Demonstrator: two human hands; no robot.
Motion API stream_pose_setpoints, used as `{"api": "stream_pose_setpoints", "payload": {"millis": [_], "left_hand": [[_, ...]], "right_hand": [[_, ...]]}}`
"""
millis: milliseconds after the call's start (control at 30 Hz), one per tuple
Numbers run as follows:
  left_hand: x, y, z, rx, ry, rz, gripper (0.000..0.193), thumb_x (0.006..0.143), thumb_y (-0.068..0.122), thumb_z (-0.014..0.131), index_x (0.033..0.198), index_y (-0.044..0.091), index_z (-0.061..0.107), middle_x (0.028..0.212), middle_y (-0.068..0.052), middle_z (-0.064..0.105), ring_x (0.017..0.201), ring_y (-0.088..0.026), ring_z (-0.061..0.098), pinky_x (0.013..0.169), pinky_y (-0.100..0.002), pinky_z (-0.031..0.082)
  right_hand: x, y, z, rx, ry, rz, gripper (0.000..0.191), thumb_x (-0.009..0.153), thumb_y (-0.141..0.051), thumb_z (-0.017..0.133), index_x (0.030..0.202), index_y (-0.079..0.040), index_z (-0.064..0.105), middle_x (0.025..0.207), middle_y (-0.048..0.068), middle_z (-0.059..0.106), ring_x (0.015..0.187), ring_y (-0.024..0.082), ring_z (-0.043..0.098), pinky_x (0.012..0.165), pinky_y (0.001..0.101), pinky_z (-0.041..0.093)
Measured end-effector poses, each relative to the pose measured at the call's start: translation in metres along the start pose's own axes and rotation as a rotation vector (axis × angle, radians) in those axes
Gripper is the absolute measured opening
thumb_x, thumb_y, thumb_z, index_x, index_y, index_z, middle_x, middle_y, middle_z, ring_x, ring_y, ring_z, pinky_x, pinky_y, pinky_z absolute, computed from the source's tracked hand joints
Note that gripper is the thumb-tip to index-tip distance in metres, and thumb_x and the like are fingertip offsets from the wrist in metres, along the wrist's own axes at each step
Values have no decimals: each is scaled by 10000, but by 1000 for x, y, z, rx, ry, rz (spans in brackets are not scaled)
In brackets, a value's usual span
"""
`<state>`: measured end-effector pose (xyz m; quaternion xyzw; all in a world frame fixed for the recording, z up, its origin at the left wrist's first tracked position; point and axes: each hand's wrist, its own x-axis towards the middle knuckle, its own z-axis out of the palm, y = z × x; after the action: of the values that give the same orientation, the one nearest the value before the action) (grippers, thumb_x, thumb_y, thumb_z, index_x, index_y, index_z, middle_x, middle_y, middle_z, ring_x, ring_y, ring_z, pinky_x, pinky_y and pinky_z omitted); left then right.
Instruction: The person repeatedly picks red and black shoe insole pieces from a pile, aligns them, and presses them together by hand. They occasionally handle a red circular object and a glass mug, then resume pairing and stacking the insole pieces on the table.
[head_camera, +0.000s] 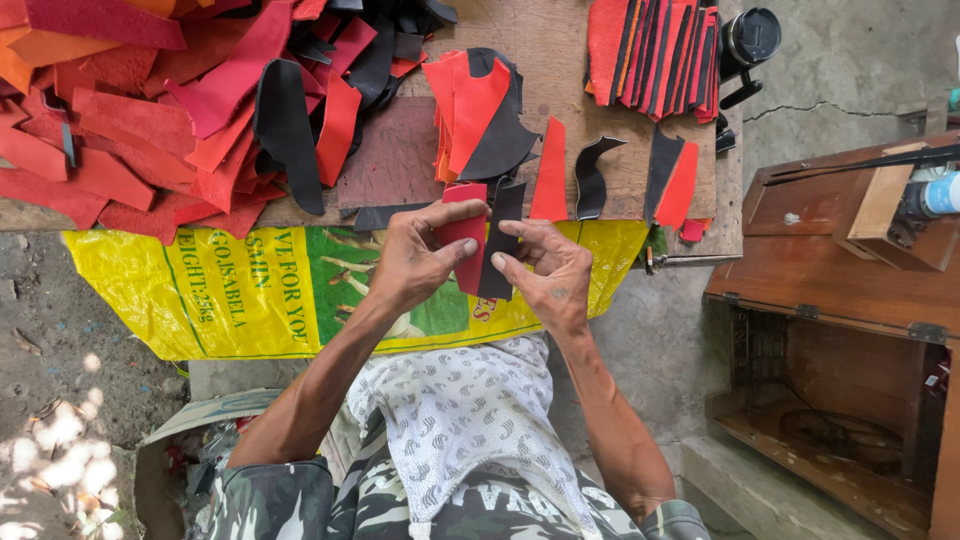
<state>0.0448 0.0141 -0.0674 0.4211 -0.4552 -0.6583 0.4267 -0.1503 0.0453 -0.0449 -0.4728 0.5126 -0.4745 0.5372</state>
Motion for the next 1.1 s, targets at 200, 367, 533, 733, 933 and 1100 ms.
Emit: {"api": "stream_pose_setpoints", "payload": {"millis": [200,367,533,733,933,1100], "left_hand": [[-2,3,2,37,8,19,452,856,-90,724,1296,8,684,1249,-57,701,1074,-104,677,921,-241,578],[-4,7,3,106,14,21,452,849,-78,743,1288,20,695,1214,-61,718,1026,-101,687,862,-236,591],[-7,10,8,155,58,69,469,807,-52,794,1261,20,705,1207,-89,720,1026,-118,697,874,-245,594],[-10,13,7,276,41,131,482,808,0,787,1282,20,703,1215,-106,737,1071,-149,709,929,-266,575],[-10,12,7,291,2,149,601,806,-20,770,1384,17,606,1348,-96,657,1185,-150,642,978,-279,530],[-2,7,0,45,-42,-9,516,897,-43,702,1402,19,621,1355,-68,674,1170,-122,654,1011,-264,551]], "right_hand": [[-4,2,4,-25,22,27,389,837,138,752,1217,91,686,1170,88,636,804,90,639,664,213,545],[-3,1,1,-10,-23,-24,381,851,148,754,1220,87,680,1189,91,637,874,84,664,748,204,565],[-6,-2,7,-53,3,-41,372,834,151,762,1192,81,690,1181,93,639,849,84,658,708,208,568],[5,-6,-1,-75,-114,-16,445,802,121,754,1223,42,635,1167,49,591,900,91,692,776,205,589],[19,5,-15,18,-141,42,329,867,108,767,1185,63,696,1121,34,606,961,115,675,862,241,582],[15,10,-15,74,-154,110,344,872,94,764,1207,61,695,1124,49,660,987,129,691,892,250,590]]}}
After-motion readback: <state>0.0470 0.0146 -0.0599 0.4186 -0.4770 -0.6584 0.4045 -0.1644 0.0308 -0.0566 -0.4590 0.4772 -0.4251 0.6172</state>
